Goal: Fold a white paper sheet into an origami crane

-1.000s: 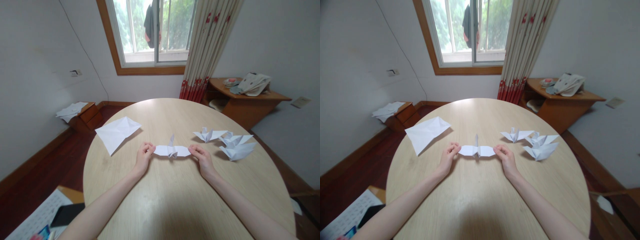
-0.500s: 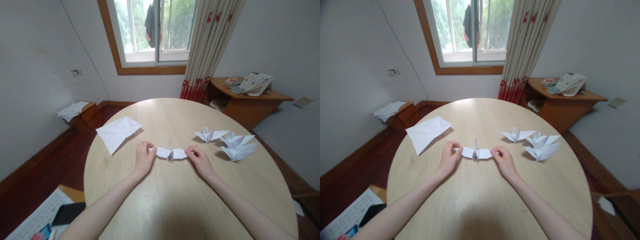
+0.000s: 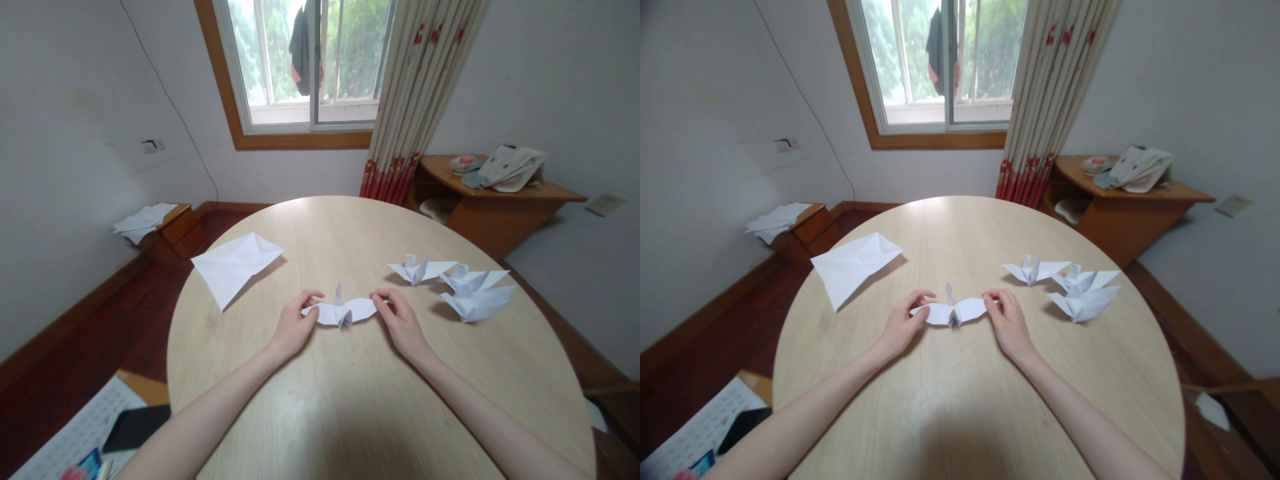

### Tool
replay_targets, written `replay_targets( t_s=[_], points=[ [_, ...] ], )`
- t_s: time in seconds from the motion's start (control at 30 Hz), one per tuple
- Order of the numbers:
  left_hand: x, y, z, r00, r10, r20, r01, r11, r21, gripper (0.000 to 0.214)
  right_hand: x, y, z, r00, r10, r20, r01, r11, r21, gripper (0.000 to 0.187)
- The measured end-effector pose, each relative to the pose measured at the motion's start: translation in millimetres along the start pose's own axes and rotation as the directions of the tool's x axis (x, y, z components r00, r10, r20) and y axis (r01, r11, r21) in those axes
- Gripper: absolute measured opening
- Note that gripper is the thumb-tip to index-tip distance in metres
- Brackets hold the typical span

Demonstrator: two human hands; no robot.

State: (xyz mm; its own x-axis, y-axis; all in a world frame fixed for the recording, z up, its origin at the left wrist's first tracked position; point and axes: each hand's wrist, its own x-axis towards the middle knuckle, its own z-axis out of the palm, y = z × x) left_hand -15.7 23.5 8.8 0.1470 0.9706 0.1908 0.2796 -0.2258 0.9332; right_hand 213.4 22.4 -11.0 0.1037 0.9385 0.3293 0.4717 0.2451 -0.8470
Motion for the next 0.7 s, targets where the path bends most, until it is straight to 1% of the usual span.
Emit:
replay_targets(
  t_s=[0.07, 0.1, 0.13, 0.2, 0.27, 0.33, 0.4, 0.47, 0.53, 0.6, 0.7],
  points=[
    [0.0, 0.7, -0.6, 0.999, -0.007, -0.031, 0.007, 1.000, 0.009, 0.020, -3.4, -4.5, -0.5, 0.992, -0.115, -0.046, 0.110, 0.989, -0.100, 0.023],
    [0.1, 0.5, -0.8, 0.999, -0.010, -0.052, 0.011, 1.000, 0.024, 0.018, -5.9, -7.7, -0.8, 0.979, -0.190, -0.072, 0.176, 0.970, -0.169, 0.022],
    [0.1, 0.0, -0.9, 0.997, -0.013, -0.071, 0.016, 0.999, 0.044, 0.017, -8.7, -11.4, -1.1, 0.960, -0.267, -0.083, 0.240, 0.940, -0.243, 0.021],
    [0.1, -1.2, -0.7, 0.995, -0.022, -0.094, 0.030, 0.996, 0.083, 0.017, -14.9, -19.5, -1.6, 0.915, -0.385, -0.116, 0.315, 0.866, -0.387, 0.022],
    [-0.5, -1.8, 0.0, 0.995, -0.027, -0.092, 0.037, 0.993, 0.109, 0.018, -21.2, -26.7, -1.6, 0.870, -0.482, -0.106, 0.387, 0.801, -0.457, 0.023],
    [-2.2, -0.8, 0.7, 0.997, -0.012, -0.074, 0.022, 0.990, 0.136, 0.019, -26.4, -31.6, -0.7, 0.828, -0.557, -0.060, 0.469, 0.748, -0.470, 0.024],
    [-4.9, 1.8, 1.2, 0.998, 0.038, -0.047, -0.029, 0.984, 0.177, 0.021, -29.9, -33.7, 0.9, 0.809, -0.588, 0.014, 0.532, 0.720, -0.445, 0.025],
    [-8.0, 5.1, 1.2, 0.994, 0.113, -0.012, -0.107, 0.970, 0.220, 0.025, -31.8, -33.7, 2.9, 0.808, -0.580, 0.103, 0.567, 0.718, -0.403, 0.028],
    [-11.0, 7.8, 0.9, 0.981, 0.193, 0.022, -0.192, 0.950, 0.246, 0.030, -32.1, -32.6, 4.6, 0.813, -0.558, 0.169, 0.577, 0.731, -0.364, 0.029],
    [-13.3, 9.3, 0.4, 0.965, 0.256, 0.053, -0.261, 0.930, 0.261, 0.034, -31.3, -31.2, 5.6, 0.823, -0.536, 0.186, 0.566, 0.750, -0.342, 0.025],
    [-15.7, 9.9, -0.3, 0.943, 0.314, 0.108, -0.332, 0.903, 0.274, 0.044, -28.8, -29.3, 5.2, 0.845, -0.514, 0.148, 0.533, 0.785, -0.315, 0.014]
  ],
)
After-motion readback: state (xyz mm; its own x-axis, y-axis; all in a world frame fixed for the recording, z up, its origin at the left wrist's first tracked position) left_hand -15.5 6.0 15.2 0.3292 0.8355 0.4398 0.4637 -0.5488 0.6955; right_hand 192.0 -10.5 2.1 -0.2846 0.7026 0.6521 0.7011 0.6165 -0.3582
